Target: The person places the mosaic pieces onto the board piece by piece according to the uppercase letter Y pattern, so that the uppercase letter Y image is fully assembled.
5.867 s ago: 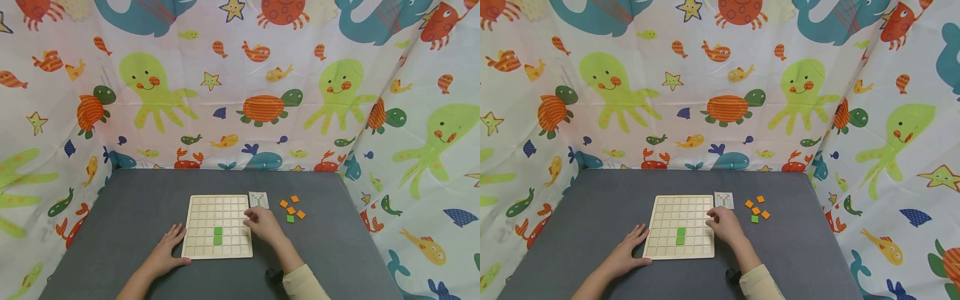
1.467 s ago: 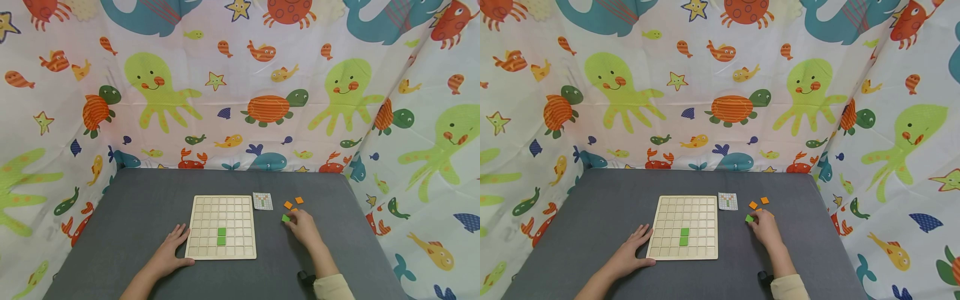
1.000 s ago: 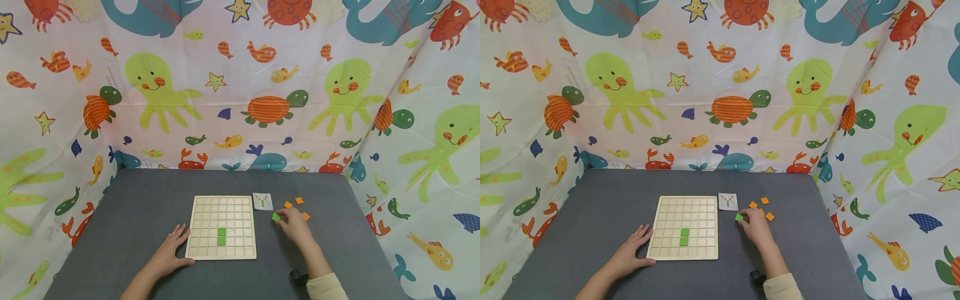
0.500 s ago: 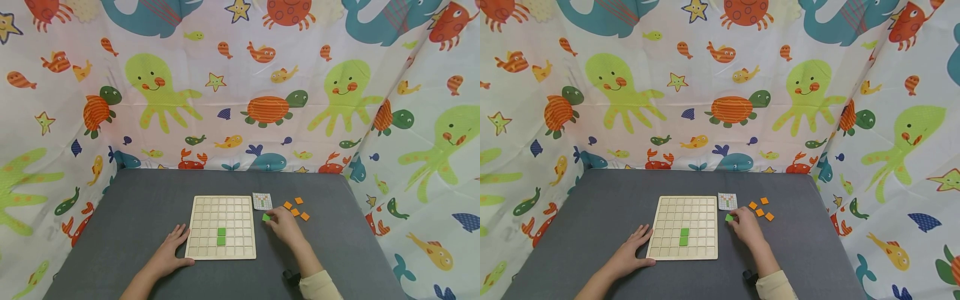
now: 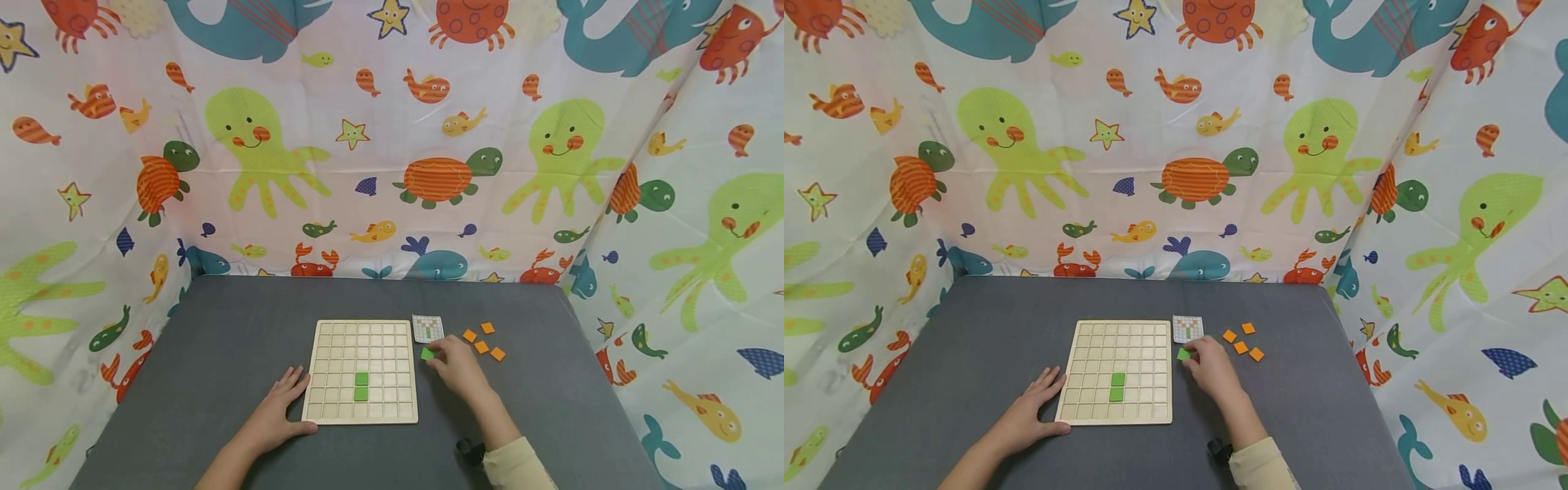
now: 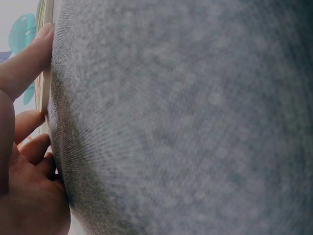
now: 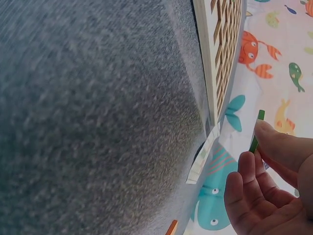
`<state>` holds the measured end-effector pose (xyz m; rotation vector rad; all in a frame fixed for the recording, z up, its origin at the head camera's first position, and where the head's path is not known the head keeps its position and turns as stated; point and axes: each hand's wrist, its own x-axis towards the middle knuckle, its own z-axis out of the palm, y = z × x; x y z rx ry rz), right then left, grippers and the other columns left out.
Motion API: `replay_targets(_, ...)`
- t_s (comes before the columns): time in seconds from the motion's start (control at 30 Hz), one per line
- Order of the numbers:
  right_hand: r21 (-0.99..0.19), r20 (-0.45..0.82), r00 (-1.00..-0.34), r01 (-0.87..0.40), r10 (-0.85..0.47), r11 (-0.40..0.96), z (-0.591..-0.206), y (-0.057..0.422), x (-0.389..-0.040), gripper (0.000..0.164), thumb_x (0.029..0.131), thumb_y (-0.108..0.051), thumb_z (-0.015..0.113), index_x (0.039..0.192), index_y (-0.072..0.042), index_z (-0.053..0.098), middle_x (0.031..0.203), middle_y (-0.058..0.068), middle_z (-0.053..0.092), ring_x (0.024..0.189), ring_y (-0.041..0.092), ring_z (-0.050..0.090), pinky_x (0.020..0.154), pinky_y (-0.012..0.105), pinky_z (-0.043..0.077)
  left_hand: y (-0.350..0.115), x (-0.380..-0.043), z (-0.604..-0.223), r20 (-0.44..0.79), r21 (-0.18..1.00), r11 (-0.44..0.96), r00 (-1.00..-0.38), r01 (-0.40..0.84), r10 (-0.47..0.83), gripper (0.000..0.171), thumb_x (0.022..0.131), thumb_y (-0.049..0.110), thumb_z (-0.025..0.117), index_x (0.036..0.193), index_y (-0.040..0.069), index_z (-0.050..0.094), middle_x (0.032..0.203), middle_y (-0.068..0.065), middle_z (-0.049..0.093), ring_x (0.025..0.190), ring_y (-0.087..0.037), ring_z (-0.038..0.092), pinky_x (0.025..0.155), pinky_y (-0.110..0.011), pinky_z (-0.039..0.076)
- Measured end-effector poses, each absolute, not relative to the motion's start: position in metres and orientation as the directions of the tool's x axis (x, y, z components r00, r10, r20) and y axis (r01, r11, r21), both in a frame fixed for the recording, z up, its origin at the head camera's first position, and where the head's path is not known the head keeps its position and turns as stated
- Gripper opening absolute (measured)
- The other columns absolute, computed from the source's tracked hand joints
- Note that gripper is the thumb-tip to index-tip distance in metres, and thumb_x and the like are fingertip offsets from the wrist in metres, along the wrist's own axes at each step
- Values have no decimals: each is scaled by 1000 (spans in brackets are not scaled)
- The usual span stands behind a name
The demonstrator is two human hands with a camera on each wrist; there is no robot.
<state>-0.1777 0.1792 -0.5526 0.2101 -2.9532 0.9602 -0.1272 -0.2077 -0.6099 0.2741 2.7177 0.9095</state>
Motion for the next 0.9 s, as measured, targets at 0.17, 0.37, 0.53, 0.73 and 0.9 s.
replay_targets(0.17, -578, 51, -990, -139, -134, 804, -550, 174, -180, 25, 84, -10, 82, 109, -9, 76, 97, 2, 63, 81, 12, 62, 65, 26, 52, -208, -127, -609, -188, 613, 785, -947, 94, 260, 110, 67, 59, 86, 156, 14, 40, 167, -12, 25, 156, -36, 12, 121, -63, 19)
replay_targets(0.37, -592, 59, -982, -179, -180, 786, -547, 165, -182, 24, 86, -10, 81, 109, -9, 76, 98, 3, 63, 81, 11, 61, 64, 25, 51, -208, -128, -608, -196, 609, 788, -946, 89, 258, 110, 67, 58, 87, 156, 15, 39, 167, -11, 25, 156, -36, 12, 121, -63, 19)
replay_targets(0.53, -591, 63, -977, -200, -203, 781, -549, 157, -183, 25, 86, -11, 81, 110, -9, 76, 94, 0, 61, 79, 10, 58, 63, 23, 50, -207, -126, -608, -193, 612, 786, -946, 90, 259, 110, 67, 58, 87, 156, 15, 40, 167, -12, 26, 156, -36, 13, 120, -64, 20)
replay_targets(0.73, -598, 87, -968, -239, -234, 765, -549, 148, -184, 24, 86, -9, 80, 110, -9, 75, 97, 4, 63, 79, 11, 58, 64, 25, 50, -207, -126, -608, -193, 617, 782, -947, 86, 256, 110, 67, 59, 86, 156, 15, 40, 167, -12, 26, 156, -37, 12, 121, -64, 20)
replay_targets(0.9, -612, 87, -962, -258, -261, 747, -547, 137, -185, 23, 87, -9, 79, 110, -8, 75, 99, 6, 65, 80, 13, 60, 65, 25, 51, -207, -127, -608, -196, 614, 786, -949, 78, 248, 110, 67, 58, 87, 156, 14, 40, 167, -12, 26, 156, -37, 13, 121, -64, 19)
